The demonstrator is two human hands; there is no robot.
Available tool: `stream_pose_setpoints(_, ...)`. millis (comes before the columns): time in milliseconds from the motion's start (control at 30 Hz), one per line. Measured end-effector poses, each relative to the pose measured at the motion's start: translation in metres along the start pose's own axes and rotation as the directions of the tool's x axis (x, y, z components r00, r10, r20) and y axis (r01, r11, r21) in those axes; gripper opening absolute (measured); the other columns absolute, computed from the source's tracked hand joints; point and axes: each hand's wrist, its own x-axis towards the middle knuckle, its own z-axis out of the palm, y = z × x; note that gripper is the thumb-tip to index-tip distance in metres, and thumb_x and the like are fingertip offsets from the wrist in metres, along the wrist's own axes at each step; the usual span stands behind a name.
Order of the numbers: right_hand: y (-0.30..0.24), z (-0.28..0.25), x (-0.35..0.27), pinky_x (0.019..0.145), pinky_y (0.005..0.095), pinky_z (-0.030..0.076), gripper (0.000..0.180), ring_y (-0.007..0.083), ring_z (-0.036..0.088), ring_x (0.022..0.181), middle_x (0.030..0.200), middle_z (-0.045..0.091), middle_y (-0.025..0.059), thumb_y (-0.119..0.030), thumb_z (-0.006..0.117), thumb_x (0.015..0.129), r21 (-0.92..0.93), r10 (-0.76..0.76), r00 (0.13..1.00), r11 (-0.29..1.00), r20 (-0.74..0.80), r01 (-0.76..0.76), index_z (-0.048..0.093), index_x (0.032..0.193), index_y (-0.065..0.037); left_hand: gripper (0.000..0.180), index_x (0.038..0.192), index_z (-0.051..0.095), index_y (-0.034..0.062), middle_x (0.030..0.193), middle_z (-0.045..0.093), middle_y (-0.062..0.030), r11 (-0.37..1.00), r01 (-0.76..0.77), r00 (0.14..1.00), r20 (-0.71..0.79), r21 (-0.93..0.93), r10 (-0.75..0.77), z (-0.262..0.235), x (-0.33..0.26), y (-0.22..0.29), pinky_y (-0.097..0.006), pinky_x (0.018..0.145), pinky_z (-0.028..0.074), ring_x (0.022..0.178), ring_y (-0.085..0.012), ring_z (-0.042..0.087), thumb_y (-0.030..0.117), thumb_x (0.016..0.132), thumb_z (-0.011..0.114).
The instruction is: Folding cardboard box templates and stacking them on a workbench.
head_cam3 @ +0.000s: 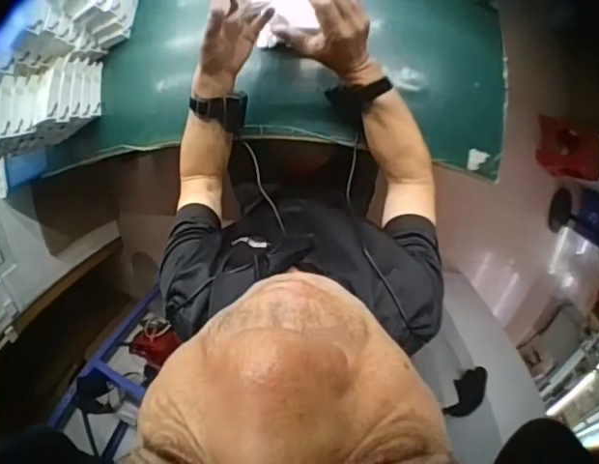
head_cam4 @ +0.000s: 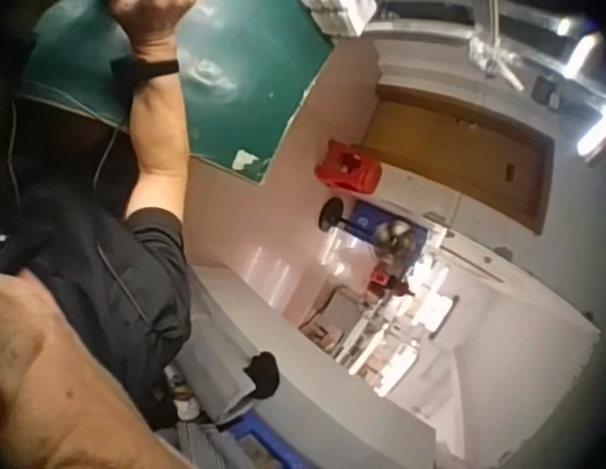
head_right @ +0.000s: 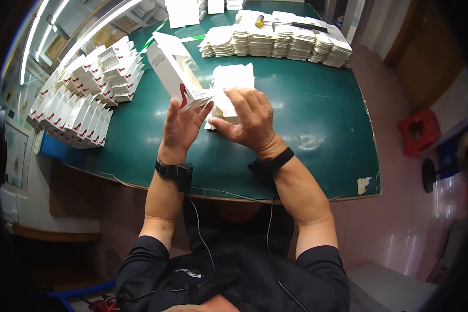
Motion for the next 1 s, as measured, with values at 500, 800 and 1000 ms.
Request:
stream_pose_setpoints(500,-0.012,0.009,-0.009,0.076,0.0381,0.058,0.071,0.0304,0.071,0.088,0.103,0.070,0.0159,-0.027,0.089,0.076,0.215,0.005,1.000,0.977,-0.020,-0.001,0.054,0.131,0.000,0.085,0.152,0.033,0.0055,0.141,0.053,-0.0138,0.985,-0.014,0.998,-0.051,0.173,0.023,0.023,-0.006,-0.020,-0.046,0.109,0.049,0.132,-0.0294,0.053,0.058,0.093,0.067)
stream_pose_setpoints(800,-0.023,0.014,-0.008,0.071,0.0323,0.060,0.058,0.0228,0.070,0.079,0.098,0.070,0.0145,-0.017,0.087,0.079,0.409,0.082,0.986,0.903,0.145,-0.136,0.058,0.126,0.000,0.081,0.143,0.048,0.0092,0.128,0.065,-0.0093,0.927,0.086,0.994,0.100,-0.364,-0.053,-0.031,0.005,-0.014,-0.045,0.096,0.059,0.115,-0.0274,0.066,0.066,0.087,0.066)
stream_pose_setpoints(1000,-0.028,0.016,-0.010,0.069,0.0305,0.061,0.046,0.0200,0.069,0.075,0.096,0.070,0.0126,-0.009,0.083,0.082,0.466,0.143,0.976,0.861,0.166,-0.205,0.061,0.121,0.000,0.069,0.128,0.058,0.0036,0.117,0.066,-0.0149,0.933,0.026,0.999,-0.022,-0.359,-0.037,-0.016,0.003,-0.017,-0.040,0.083,0.061,0.098,-0.0289,0.068,0.061,0.090,0.067)
